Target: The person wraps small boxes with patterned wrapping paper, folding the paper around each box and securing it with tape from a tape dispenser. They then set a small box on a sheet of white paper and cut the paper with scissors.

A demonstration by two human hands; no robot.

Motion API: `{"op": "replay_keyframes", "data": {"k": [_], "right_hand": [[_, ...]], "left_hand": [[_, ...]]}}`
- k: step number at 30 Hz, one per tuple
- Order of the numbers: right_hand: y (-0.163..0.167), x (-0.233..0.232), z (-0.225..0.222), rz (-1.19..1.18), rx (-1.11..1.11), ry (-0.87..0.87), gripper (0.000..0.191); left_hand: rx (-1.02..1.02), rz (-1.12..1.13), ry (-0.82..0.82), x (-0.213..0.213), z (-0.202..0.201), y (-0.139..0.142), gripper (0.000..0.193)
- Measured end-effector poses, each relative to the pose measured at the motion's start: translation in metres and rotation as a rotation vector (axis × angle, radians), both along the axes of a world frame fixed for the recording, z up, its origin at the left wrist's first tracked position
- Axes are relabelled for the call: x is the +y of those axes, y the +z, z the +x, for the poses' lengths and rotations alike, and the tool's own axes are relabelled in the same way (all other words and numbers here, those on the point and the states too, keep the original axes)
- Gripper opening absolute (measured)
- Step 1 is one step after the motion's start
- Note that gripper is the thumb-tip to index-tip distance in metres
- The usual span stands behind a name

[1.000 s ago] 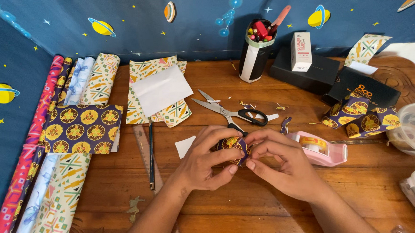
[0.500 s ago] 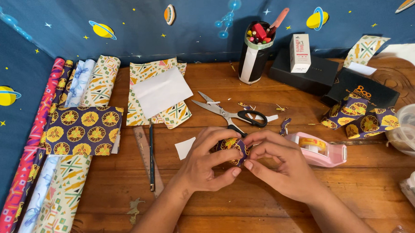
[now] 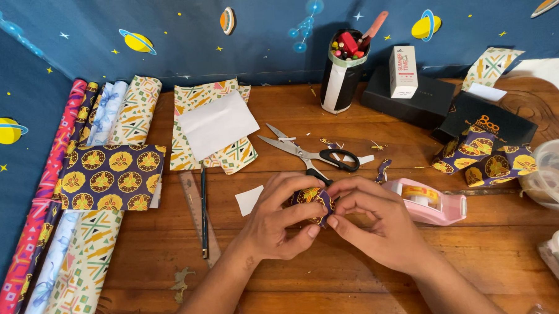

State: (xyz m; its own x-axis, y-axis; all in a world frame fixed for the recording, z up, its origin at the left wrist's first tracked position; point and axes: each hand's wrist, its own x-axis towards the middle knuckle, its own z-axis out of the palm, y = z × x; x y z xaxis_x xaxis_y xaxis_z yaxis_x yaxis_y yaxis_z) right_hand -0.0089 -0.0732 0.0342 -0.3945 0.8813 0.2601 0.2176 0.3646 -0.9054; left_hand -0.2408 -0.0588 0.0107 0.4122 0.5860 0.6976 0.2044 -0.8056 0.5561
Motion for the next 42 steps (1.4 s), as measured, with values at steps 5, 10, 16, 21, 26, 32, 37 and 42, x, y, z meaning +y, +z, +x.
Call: {"op": "replay_keyframes", "data": {"k": [5, 10, 16, 21, 26, 32, 37, 42], "right_hand": [[0.001, 0.001, 0.001, 0.018, -0.026, -0.008, 0.007], [0.001, 0.001, 0.001, 0.018, -0.016, -0.01, 0.007], [0.002, 0.001, 0.0, 0.04, -0.021, -0.019, 0.007], [0.005, 0.002, -0.001, 0.152, -0.092, -0.052, 0.009], [0.007, 0.001, -0.004, 0.164, -0.097, -0.087, 0.01], [0.009, 0.001, -0.004, 0.238, -0.145, -0.147, 0.015], [0.012, 0.0, -0.007, 0.326, -0.2, -0.219, 0.021], [0.016, -0.004, -0.011, 0.408, -0.26, -0.301, 0.025]], "left_hand": [[-0.004, 0.014, -0.005, 0.001, 0.0, 0.001, 0.023], [-0.002, 0.018, -0.004, 0.001, 0.001, 0.001, 0.022], [-0.005, 0.022, 0.003, 0.001, 0.002, 0.001, 0.022], [-0.009, 0.043, 0.011, 0.001, 0.003, -0.001, 0.022], [-0.005, 0.06, 0.033, 0.001, 0.005, -0.003, 0.026], [0.012, 0.113, 0.054, 0.001, 0.004, 0.001, 0.031], [0.014, 0.152, 0.054, 0.003, 0.004, 0.005, 0.033], [0.026, 0.151, 0.071, 0.004, 0.004, 0.005, 0.033]]}}
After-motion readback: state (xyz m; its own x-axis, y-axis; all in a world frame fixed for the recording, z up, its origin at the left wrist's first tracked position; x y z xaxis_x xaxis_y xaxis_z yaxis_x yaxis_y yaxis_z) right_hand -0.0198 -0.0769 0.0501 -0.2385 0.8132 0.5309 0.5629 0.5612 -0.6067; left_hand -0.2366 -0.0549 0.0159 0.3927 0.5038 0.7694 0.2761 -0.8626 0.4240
